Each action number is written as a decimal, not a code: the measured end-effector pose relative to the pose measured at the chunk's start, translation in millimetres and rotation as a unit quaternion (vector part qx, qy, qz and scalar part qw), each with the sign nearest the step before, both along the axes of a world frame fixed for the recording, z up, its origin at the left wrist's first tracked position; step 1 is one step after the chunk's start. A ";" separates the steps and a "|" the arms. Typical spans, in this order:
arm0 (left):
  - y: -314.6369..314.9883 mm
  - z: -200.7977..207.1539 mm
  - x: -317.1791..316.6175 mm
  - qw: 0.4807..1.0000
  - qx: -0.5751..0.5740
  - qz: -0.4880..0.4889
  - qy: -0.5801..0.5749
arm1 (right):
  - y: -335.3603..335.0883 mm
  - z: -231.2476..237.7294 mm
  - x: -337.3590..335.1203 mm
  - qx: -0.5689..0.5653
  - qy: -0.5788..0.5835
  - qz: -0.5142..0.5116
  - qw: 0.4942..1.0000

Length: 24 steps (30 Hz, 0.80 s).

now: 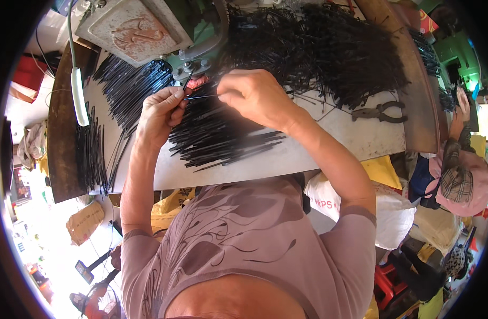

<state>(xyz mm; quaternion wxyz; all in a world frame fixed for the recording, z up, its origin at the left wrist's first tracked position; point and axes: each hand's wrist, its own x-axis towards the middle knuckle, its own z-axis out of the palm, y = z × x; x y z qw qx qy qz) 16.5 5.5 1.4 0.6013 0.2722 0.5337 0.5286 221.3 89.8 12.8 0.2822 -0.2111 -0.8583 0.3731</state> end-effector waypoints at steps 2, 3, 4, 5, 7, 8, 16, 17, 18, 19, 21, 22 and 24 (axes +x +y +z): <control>-0.4 5.3 7.0 0.998 -0.003 0.016 0.068 | 2.4 1.9 -3.7 -0.003 -0.074 0.036 0.997; -0.4 7.5 11.1 0.990 -0.005 0.032 0.135 | 3.2 3.5 -6.8 -0.005 -0.148 0.073 0.986; -0.2 8.2 14.6 0.990 -0.006 0.032 0.136 | 2.4 6.0 -12.7 -0.040 -0.160 0.087 0.982; 1.1 8.9 19.1 0.988 0.000 0.023 0.154 | 2.0 5.5 -18.2 -0.040 -0.159 0.085 0.983; 3.4 8.7 22.0 0.985 0.006 0.013 0.173 | 4.8 1.6 -29.8 -0.154 -0.113 0.089 0.978; 4.0 6.3 21.5 0.980 0.033 0.016 0.194 | 7.4 -3.4 -34.2 -0.151 -0.108 0.098 0.978; 12.3 -8.4 -9.6 0.857 0.133 0.085 0.490 | 30.5 -17.9 -47.4 -0.299 0.032 0.002 0.954; 14.0 -8.7 -9.0 0.837 0.144 0.088 0.521 | 29.5 -18.9 -50.3 -0.314 0.053 0.001 0.948; 15.4 -5.3 -6.4 0.843 0.124 0.085 0.516 | 28.5 -19.2 -52.7 -0.329 0.073 -0.001 0.941; 16.6 -5.7 -5.3 0.843 0.124 0.087 0.516 | 27.4 -18.3 -54.5 -0.329 0.073 0.000 0.942; 18.2 -6.9 -4.0 0.833 0.155 0.080 0.524 | 25.4 -16.0 -56.9 -0.340 0.070 0.001 0.938; 18.1 -7.3 -3.8 0.836 0.153 0.080 0.521 | 25.6 -15.3 -57.7 -0.339 0.069 0.002 0.938; 18.1 -8.4 -4.8 0.839 0.153 0.080 0.515 | 25.4 -14.5 -58.9 -0.335 0.067 0.003 0.940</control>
